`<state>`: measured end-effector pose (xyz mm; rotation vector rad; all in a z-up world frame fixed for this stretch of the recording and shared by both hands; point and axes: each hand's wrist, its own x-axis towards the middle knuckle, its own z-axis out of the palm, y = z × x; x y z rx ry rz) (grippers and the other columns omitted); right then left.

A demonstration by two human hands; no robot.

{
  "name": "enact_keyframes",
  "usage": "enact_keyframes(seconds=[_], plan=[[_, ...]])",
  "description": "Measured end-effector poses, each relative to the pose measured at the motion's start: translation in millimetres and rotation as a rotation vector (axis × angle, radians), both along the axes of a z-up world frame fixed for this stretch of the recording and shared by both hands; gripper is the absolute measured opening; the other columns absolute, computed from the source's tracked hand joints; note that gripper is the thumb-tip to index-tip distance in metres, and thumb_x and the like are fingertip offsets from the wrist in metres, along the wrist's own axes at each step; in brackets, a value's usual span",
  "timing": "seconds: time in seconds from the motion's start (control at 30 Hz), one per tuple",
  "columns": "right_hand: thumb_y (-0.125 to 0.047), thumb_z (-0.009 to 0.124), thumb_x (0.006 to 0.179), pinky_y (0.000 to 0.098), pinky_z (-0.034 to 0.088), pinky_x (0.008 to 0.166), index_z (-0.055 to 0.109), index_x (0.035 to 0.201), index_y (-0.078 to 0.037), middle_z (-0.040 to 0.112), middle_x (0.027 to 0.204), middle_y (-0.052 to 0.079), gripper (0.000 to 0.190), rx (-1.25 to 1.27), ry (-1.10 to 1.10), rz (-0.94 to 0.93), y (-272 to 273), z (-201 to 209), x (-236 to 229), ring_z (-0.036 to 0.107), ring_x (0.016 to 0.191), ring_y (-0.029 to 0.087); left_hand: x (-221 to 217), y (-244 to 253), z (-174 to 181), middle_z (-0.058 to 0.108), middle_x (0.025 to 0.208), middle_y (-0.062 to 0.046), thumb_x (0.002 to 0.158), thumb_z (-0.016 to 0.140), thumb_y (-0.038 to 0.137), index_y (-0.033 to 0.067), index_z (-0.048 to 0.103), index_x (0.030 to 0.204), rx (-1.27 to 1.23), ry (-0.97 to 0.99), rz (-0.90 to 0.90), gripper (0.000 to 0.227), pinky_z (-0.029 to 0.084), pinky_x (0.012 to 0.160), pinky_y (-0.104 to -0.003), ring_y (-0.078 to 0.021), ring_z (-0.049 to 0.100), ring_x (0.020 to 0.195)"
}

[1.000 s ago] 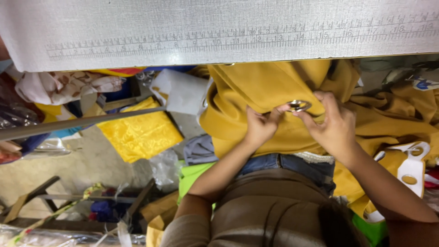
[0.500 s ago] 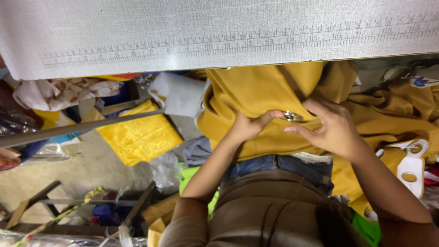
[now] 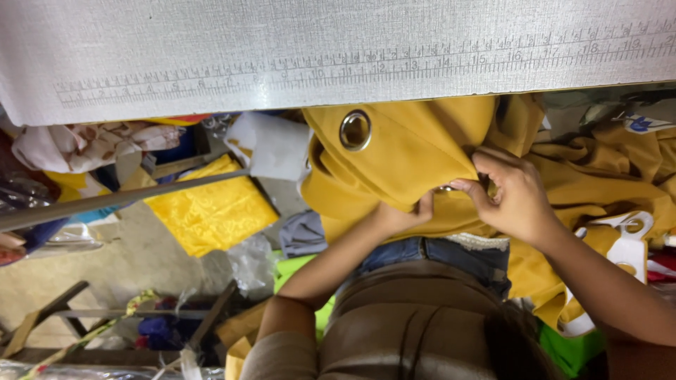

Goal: The person installs metal grommets into a mustard-yellow fabric item. They repeatedly position a grommet, use a red utility knife to cut the fabric around it, and press the grommet into place. The process is repeated for multiple grommets along the edge of the fabric.

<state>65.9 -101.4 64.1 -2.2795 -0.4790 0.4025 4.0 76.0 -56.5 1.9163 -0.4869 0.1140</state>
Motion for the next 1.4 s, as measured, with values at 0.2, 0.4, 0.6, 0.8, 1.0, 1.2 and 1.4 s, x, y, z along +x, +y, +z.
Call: enact_keyframes(seconds=[0.2,0.4,0.6,0.8,1.0,1.2,1.4], plan=[[-0.002,0.06,0.094,0.0315,0.029,0.055,0.043,0.076,0.001,0.04,0.071,0.009,0.026,0.117,-0.158,-0.109,1.7,-3.3,0.9,0.038,0.062,0.02,19.7,-9.3,42.7,0.068,0.103,-0.007,0.089,0.051,0.007,0.006,0.068,0.102,-0.028,0.054,0.179,0.021,0.047,0.101,-0.035,-0.025,0.066,0.099],[0.005,0.069,0.093,0.0235,0.031,0.045,0.059,0.078,-0.001,0.052,0.066,0.006,0.019,0.182,-0.187,-0.121,-8.3,-0.9,13.1,0.041,0.054,0.013,41.7,-4.1,88.1,0.069,0.096,-0.005,0.095,0.058,0.019,0.0055,0.068,0.095,-0.442,0.448,0.297,0.017,0.054,0.091,-0.03,-0.0154,0.068,0.091],[0.004,0.077,0.097,0.0284,0.031,0.057,0.052,0.076,0.002,0.048,0.068,0.005,0.032,0.093,-0.152,-0.227,-5.1,25.1,24.2,0.039,0.06,0.013,44.8,-5.0,93.9,0.024,0.042,0.011,0.081,0.067,0.013,0.0176,0.023,0.041,-0.468,0.625,0.226,0.06,0.013,0.041,-0.021,-0.0009,0.019,0.041],[-0.003,0.073,0.09,0.0203,0.041,0.06,0.064,0.084,-0.001,0.062,0.077,0.005,0.011,0.267,0.117,-0.224,-6.7,26.4,25.9,0.052,0.065,0.008,37.0,4.4,73.3,0.055,0.053,0.009,0.082,0.07,0.02,0.0084,0.067,0.06,-0.624,0.807,0.086,0.025,0.021,0.039,-0.018,0.0028,0.031,0.046],[-0.004,0.074,0.091,0.0194,0.037,0.058,0.061,0.082,-0.003,0.059,0.074,0.003,0.016,0.338,0.114,-0.306,1.9,8.6,18.6,0.048,0.062,0.006,37.4,15.2,77.8,0.068,0.108,0.0,0.095,0.058,0.028,0.012,0.069,0.104,-0.529,0.557,0.019,0.021,0.049,0.1,-0.028,-0.0128,0.064,0.104],[-0.05,0.07,0.074,0.0479,0.049,0.088,0.049,0.115,0.013,0.055,0.109,0.027,0.078,0.252,-0.804,-0.168,-0.8,-48.0,-2.2,0.055,0.098,0.037,36.5,26.7,104.4,0.027,0.045,0.012,0.088,0.059,0.023,0.0215,0.027,0.047,-0.522,0.694,0.317,0.053,0.012,0.041,-0.021,0.0004,0.024,0.042],[-0.06,0.047,0.093,0.0464,0.044,0.089,0.059,0.115,0.012,0.052,0.114,0.025,0.076,0.07,-0.873,-0.276,-50.3,-132.3,-38.9,0.054,0.102,0.041,8.9,18.0,70.5,0.069,0.074,-0.012,0.089,0.069,0.016,-0.0026,0.067,0.089,-0.994,0.892,0.43,0.019,0.06,0.057,-0.037,-0.0197,0.069,0.066]])
